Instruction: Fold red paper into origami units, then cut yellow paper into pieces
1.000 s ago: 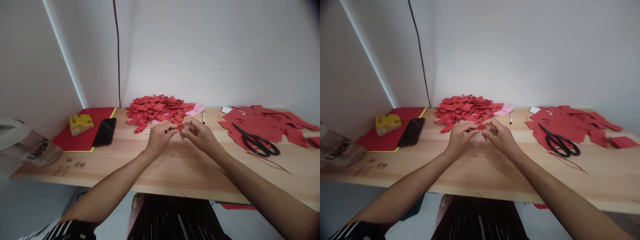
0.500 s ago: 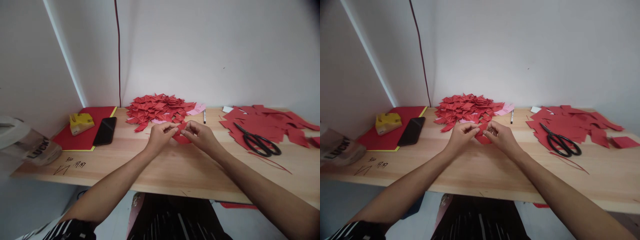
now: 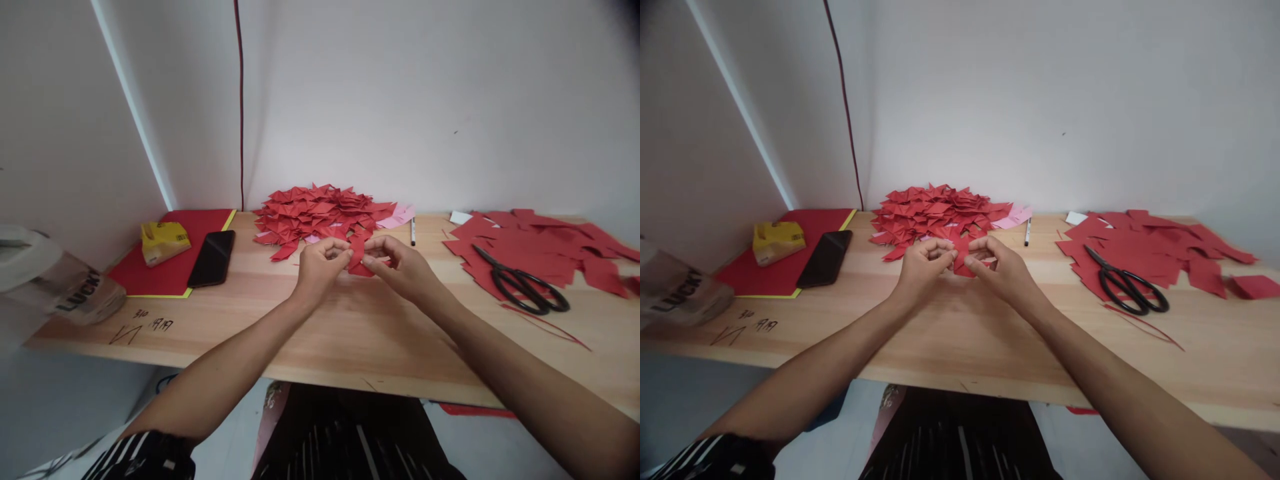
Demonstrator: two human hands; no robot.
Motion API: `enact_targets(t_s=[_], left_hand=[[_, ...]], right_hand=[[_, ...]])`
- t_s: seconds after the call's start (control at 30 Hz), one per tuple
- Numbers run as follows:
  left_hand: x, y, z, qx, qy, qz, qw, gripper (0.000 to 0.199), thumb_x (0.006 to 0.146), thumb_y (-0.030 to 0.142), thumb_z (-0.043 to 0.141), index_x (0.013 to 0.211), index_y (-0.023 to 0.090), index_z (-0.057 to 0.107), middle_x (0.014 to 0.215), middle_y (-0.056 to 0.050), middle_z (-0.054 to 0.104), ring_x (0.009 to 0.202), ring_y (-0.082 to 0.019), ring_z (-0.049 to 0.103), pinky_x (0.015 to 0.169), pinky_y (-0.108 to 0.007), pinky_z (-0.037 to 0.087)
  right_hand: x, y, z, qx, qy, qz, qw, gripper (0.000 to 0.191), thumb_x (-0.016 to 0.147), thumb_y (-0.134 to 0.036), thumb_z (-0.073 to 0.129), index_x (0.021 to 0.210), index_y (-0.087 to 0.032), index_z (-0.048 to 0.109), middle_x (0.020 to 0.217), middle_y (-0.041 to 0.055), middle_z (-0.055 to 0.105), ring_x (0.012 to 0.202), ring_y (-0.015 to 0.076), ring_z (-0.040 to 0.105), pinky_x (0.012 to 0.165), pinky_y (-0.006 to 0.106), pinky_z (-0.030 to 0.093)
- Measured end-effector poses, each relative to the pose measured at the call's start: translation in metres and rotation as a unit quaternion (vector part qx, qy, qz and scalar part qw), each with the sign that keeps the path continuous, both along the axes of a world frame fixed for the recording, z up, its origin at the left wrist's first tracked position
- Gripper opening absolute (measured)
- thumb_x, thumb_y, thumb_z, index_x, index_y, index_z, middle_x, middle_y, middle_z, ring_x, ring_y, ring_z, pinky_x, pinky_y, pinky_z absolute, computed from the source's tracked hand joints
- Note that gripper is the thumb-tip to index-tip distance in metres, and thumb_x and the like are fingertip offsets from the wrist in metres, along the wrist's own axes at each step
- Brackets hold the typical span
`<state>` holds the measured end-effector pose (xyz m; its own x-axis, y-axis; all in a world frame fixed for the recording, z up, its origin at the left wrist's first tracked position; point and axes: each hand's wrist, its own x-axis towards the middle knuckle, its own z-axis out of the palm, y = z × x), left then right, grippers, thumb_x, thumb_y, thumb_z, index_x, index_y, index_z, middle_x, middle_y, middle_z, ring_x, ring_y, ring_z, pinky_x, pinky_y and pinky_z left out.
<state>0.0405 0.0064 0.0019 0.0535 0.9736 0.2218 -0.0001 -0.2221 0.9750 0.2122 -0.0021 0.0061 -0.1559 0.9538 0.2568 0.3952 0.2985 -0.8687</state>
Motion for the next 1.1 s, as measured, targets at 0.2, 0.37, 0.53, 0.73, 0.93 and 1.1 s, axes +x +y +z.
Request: enact_targets(t_s=[0.2,0.37,0.53,0.73,0.93,1.1], left_hand=[[0.002,-0.003,0.003,-0.005,-0.002,-0.036,0.999,0.006,0.071,0.019,0.064,0.075,0.015,0.064,0.059,0.003,0.059,0.052,-0.007,0.051,0.052,-0.02,0.039],[0.001,-0.005,0.005,-0.006,0.005,-0.037,0.999,0.004,0.071,0.018,0.063,0.074,0.015,0.061,0.056,0.005,0.056,0.048,-0.005,0.046,0.05,-0.019,0.036],[0.0,-0.006,0.005,0.003,-0.002,-0.034,0.999,0.004,0.07,0.016,0.061,0.075,0.016,0.061,0.055,0.005,0.056,0.049,-0.006,0.048,0.05,-0.019,0.037],[0.0,-0.006,0.004,-0.014,-0.041,-0.043,0.998,0.009,0.07,0.014,0.059,0.078,0.016,0.062,0.054,0.004,0.057,0.05,-0.008,0.052,0.051,-0.02,0.04],[0.001,-0.005,0.005,-0.025,-0.094,-0.067,0.993,0.008,0.07,0.015,0.059,0.076,0.015,0.064,0.054,0.003,0.059,0.05,-0.007,0.053,0.053,-0.02,0.043],[0.0,-0.004,0.007,-0.034,-0.093,-0.078,0.992,0.008,0.069,0.014,0.059,0.077,0.015,0.062,0.054,0.003,0.059,0.048,-0.007,0.053,0.053,-0.02,0.045]], right_hand=[[-0.004,0.002,-0.009,-0.02,0.037,0.01,0.999,0.013,0.078,-0.032,0.063,0.083,-0.021,0.056,0.079,0.0006,0.061,0.07,0.0151,0.056,0.068,0.03,0.045],[-0.005,0.001,-0.008,-0.047,0.11,0.022,0.993,0.022,0.075,-0.035,0.069,0.086,-0.021,0.057,0.079,-0.0004,0.06,0.068,0.0131,0.054,0.065,0.028,0.044],[-0.006,0.001,-0.012,-0.078,0.175,0.04,0.981,0.026,0.075,-0.035,0.071,0.092,-0.021,0.057,0.082,-0.0007,0.06,0.073,0.0125,0.057,0.068,0.026,0.045],[-0.006,0.003,-0.019,-0.108,0.218,0.073,0.967,0.022,0.079,-0.035,0.069,0.095,-0.023,0.06,0.094,0.001,0.066,0.084,0.0143,0.063,0.079,0.029,0.049],[-0.006,0.0,-0.013,-0.127,0.245,0.073,0.958,0.019,0.076,-0.035,0.072,0.086,-0.023,0.062,0.107,0.0033,0.07,0.101,0.0187,0.064,0.087,0.034,0.049],[-0.006,0.0,-0.011,-0.126,0.243,0.064,0.96,0.018,0.075,-0.033,0.072,0.086,-0.022,0.063,0.102,0.003,0.071,0.094,0.0177,0.066,0.083,0.032,0.05]])
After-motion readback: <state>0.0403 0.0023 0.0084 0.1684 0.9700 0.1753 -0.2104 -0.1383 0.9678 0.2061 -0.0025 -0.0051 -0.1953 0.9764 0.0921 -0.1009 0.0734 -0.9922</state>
